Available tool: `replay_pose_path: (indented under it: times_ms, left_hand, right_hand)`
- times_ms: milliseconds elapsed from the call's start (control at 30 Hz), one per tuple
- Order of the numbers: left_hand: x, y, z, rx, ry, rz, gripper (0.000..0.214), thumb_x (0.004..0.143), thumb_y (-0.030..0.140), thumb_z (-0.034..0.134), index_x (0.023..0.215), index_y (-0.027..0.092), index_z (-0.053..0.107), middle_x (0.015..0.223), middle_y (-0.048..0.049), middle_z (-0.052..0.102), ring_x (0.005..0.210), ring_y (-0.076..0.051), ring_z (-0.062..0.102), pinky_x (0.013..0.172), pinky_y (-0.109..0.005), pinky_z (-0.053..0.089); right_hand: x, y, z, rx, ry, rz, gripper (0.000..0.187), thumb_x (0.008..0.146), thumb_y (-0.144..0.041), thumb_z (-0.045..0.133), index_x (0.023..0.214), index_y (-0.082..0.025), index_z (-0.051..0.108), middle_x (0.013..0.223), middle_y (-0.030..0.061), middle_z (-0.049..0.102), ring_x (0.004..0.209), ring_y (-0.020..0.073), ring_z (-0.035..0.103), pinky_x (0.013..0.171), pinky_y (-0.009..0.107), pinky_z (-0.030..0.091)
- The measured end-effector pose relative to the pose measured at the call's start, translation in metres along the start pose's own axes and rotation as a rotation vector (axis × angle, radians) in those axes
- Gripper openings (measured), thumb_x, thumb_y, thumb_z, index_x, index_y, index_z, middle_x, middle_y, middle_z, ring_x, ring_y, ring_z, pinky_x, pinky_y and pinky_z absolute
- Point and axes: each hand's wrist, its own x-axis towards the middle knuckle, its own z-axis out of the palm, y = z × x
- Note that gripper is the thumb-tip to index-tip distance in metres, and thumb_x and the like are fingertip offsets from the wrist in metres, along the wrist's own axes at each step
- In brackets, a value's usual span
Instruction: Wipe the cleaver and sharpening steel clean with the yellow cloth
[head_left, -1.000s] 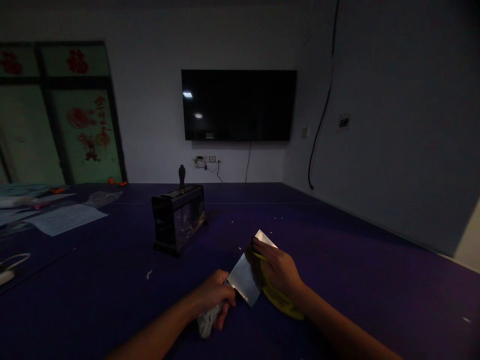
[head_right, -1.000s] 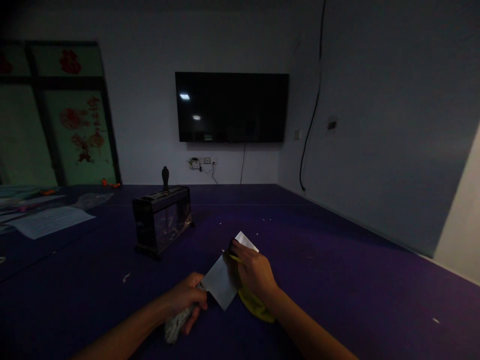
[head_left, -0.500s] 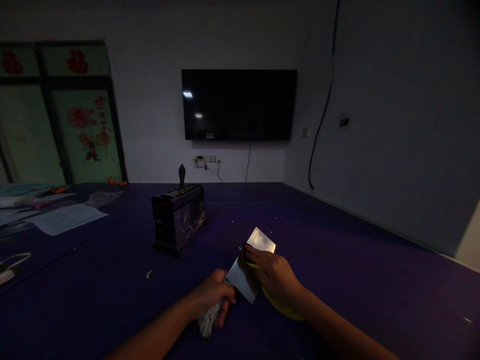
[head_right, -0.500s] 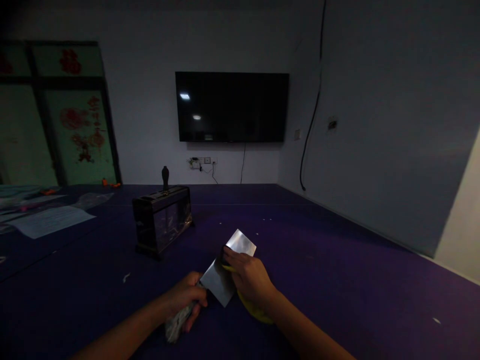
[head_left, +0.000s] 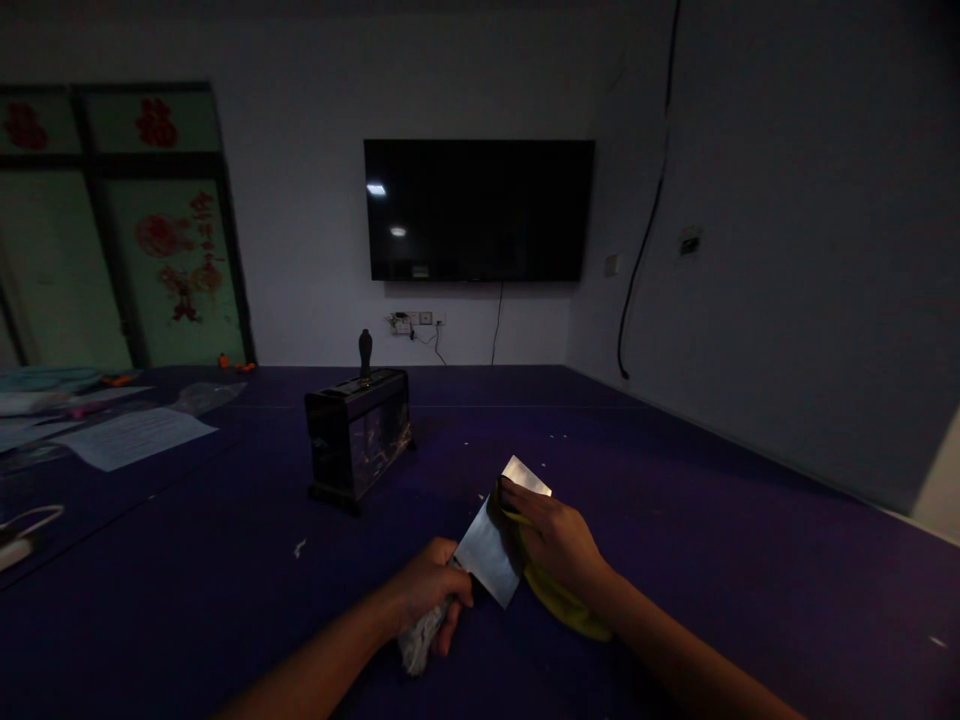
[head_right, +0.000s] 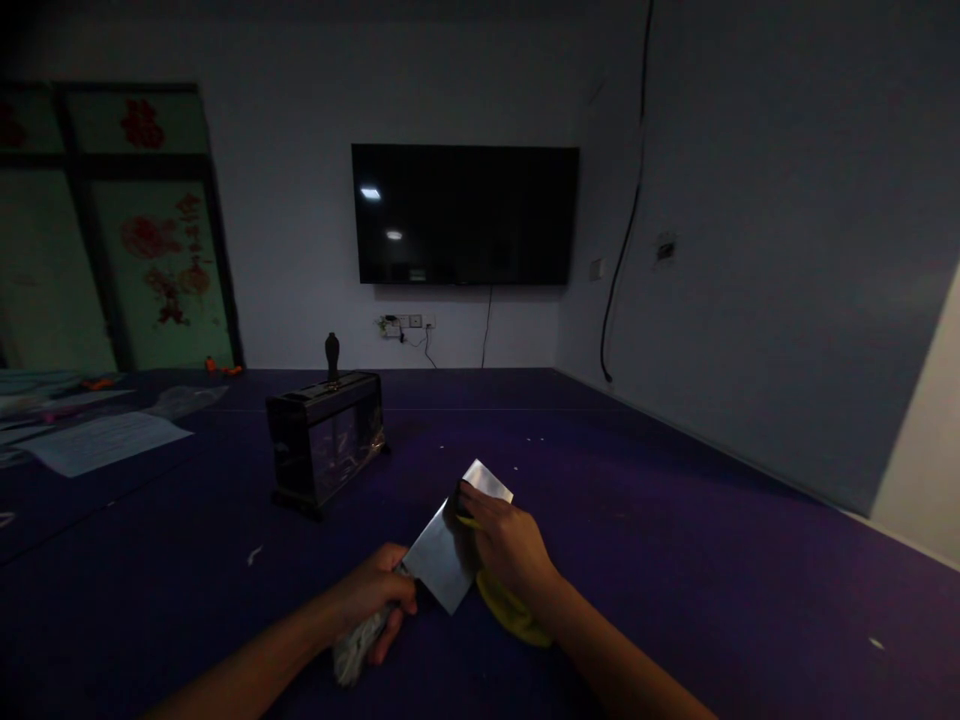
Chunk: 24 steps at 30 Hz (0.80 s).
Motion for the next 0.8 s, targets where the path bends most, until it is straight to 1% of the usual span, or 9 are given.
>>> replay_pose_path:
  times_ms: [133, 267, 567, 700, 800]
  left_hand:
    - [0.001, 0.001, 0.000, 0.001, 0.023, -0.029, 0.032, 0.054, 0.016, 0.046, 0.086, 0.017, 0.041, 0.033, 0.0035, 0.047, 0.025, -0.015, 0.044, 0.030, -0.016, 0.028]
    - [0.001, 0.000, 0.000, 0.013, 0.013, -0.023, 0.029, 0.055, 0.016, 0.047, 0.083, 0.017, 0.041, 0.033, 0.0029, 0.048, 0.025, -0.015, 0.044, 0.030, -0.016, 0.028]
    - [-0.003, 0.004, 0.006, -0.027, 0.099, -0.001, 0.033, 0.054, 0.015, 0.044, 0.086, 0.017, 0.042, 0.032, 0.0057, 0.045, 0.025, -0.015, 0.045, 0.028, -0.018, 0.032]
    - [-0.006, 0.008, 0.008, -0.035, 0.135, -0.015, 0.030, 0.054, 0.014, 0.044, 0.083, 0.018, 0.041, 0.033, 0.0064, 0.044, 0.025, -0.015, 0.044, 0.026, -0.018, 0.032]
    - [-0.006, 0.008, 0.008, -0.045, 0.119, -0.010, 0.028, 0.053, 0.014, 0.044, 0.081, 0.017, 0.042, 0.033, 0.0054, 0.044, 0.024, -0.015, 0.044, 0.026, -0.019, 0.032]
  right_hand:
    - [0.000, -0.001, 0.002, 0.008, -0.007, -0.014, 0.055, 0.067, -0.002, 0.038, 0.118, -0.020, 0.052, 0.126, 0.0038, 0.049, 0.107, 0.0174, 0.053, 0.090, 0.031, 0.045]
    - [-0.001, -0.004, 0.002, 0.012, -0.030, -0.031, 0.057, 0.066, -0.002, 0.038, 0.119, -0.019, 0.051, 0.128, 0.0038, 0.047, 0.106, 0.0176, 0.054, 0.089, 0.031, 0.045]
    - [-0.002, -0.019, -0.004, 0.053, -0.121, -0.163, 0.053, 0.066, -0.004, 0.039, 0.115, -0.017, 0.054, 0.127, 0.0054, 0.048, 0.102, 0.0178, 0.057, 0.085, 0.030, 0.047]
    - [-0.001, -0.022, -0.006, 0.045, -0.163, -0.162, 0.056, 0.063, -0.003, 0.040, 0.114, -0.019, 0.056, 0.128, 0.0039, 0.047, 0.098, 0.0177, 0.058, 0.083, 0.029, 0.047]
    - [0.000, -0.022, -0.007, 0.033, -0.174, -0.151, 0.058, 0.061, -0.003, 0.039, 0.114, -0.020, 0.055, 0.128, 0.0031, 0.047, 0.099, 0.0178, 0.058, 0.084, 0.029, 0.047]
